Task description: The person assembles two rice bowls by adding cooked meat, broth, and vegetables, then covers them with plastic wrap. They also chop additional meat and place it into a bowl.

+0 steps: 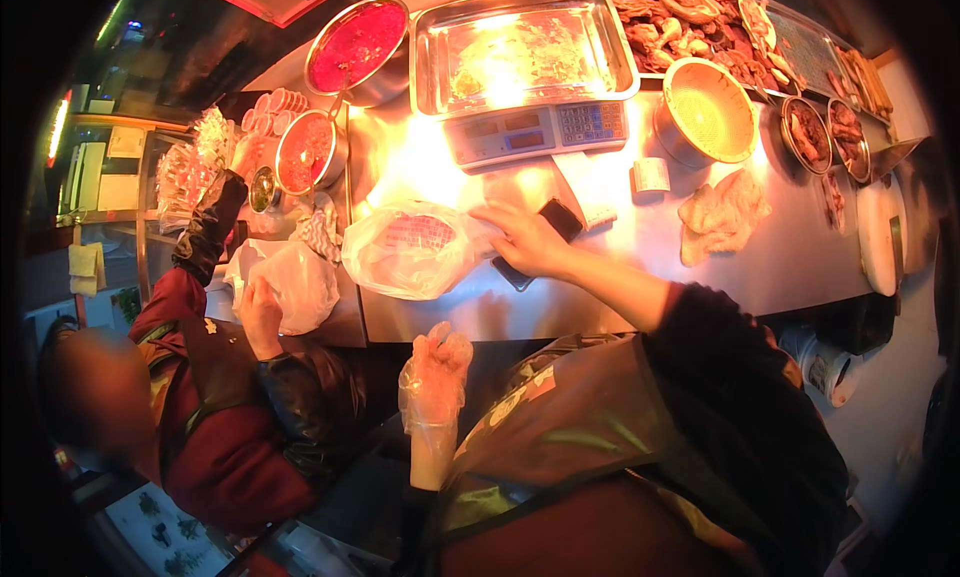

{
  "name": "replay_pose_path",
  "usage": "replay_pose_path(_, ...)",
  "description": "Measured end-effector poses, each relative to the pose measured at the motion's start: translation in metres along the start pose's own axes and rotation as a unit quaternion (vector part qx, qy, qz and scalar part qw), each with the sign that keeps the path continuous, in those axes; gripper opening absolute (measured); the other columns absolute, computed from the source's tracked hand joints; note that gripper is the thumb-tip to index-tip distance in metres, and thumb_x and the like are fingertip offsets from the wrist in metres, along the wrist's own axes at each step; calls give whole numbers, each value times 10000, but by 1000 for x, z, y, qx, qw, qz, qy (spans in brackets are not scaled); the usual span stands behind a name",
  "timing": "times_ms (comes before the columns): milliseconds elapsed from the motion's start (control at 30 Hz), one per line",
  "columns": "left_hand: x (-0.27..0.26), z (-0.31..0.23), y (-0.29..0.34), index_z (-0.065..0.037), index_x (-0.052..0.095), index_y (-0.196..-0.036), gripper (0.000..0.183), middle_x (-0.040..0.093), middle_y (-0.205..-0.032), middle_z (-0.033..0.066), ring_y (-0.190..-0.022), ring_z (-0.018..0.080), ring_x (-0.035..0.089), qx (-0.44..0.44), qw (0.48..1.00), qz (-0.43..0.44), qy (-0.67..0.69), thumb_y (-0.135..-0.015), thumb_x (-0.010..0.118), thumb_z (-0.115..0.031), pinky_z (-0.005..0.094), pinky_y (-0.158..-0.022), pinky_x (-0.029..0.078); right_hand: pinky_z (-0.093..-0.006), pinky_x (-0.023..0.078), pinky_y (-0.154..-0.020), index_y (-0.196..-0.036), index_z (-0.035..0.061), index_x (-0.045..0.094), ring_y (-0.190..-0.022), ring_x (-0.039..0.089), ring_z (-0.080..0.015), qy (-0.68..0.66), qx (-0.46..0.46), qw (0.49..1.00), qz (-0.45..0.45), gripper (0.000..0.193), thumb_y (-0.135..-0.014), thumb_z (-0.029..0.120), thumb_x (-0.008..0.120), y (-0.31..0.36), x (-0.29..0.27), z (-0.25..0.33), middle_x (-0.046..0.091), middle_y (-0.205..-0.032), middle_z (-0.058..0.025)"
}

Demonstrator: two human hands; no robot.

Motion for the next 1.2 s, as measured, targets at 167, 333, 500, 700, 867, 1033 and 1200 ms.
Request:
replay_pose_path(167, -6, 6, 22, -16, 447, -832, 215, 332, -712, 33, -658, 177, 321, 31, 996, -82, 10, -861, 517, -218, 283, -636, 325, -336, 453, -816, -1139, 10, 529, -915, 583, -290, 83, 306, 948, -22, 434, -716, -27, 438, -25, 16, -103, 576, -1066, -160)
replay_pose_path(333, -3, 10, 25, -15, 505, -913, 240, 446, -807, 51, -738, 163, 405, 61, 997, -40, 7, -863, 539, -247, 274, -677, 375, -360, 456, -784, -1106, 51, 569, -892, 590, -294, -58, 360, 931, -21, 397, -718, 46, 484, -49, 37, -136, 603, -1016, -172)
replay_pose_path(500, 13, 14, 28, -1, 507, -980, 314, 467, -783, 59, -742, 166, 432, 31, 996, -71, -36, -870, 526, -295, 263, -661, 392, -396, 419, -871, -1138, 64, 541, -1037, 517, -344, 3, 284, 947, -152, 388, -757, 124, 507, -67, 16, -129, 540, -1106, -221)
replay_pose_path(700, 32, 21, 7, -75, 468, -727, 198, 439, -824, 44, -693, 186, 373, 22, 996, -76, -30, -870, 514, -204, 295, -632, 353, -409, 412, -826, -1119, 39, 485, -948, 496, -345, 100, 98, 974, -179, 359, -792, 168, 559, -20, -20, -70, 440, -1081, -187)
replay_pose_path(867, 20, 28, -17, -69, 466, -812, 204, 454, -825, 40, -714, 177, 403, -20, 994, -83, -65, -873, 514, -258, 280, -647, 364, -375, 422, -746, -1014, 23, 513, -878, 505, -311, 90, -1, 987, -131, 289, -779, 177, 578, 94, -65, -64, 499, -930, -156)
replay_pose_path(1033, -1, 38, -43, -1, 498, -1087, 387, 571, -911, 112, -841, 230, 547, -82, 989, -62, -108, -878, 510, -326, 327, -786, 439, -406, 428, -701, -994, 60, 527, -834, 531, -318, 376, 233, 847, -296, 300, -791, 277, 569, 198, -181, -125, 531, -894, -156)
replay_pose_path(1200, 10, 58, -64, -5, 486, -1111, 415, 586, -879, 103, -823, 231, 574, -158, 979, 8, -126, -885, 488, -353, 310, -776, 442, -405, 433, -762, -1083, 69, 508, -927, 530, -317, 346, 331, 832, -280, 348, -805, 274, 554, 231, -208, -190, 520, -1012, -149)
Point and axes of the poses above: each hand's wrist, its own y-axis away from the middle knuckle, its own x-axis out of the palm, z = x × y, the point moved 6 cm from there along -y, towards the middle knuckle
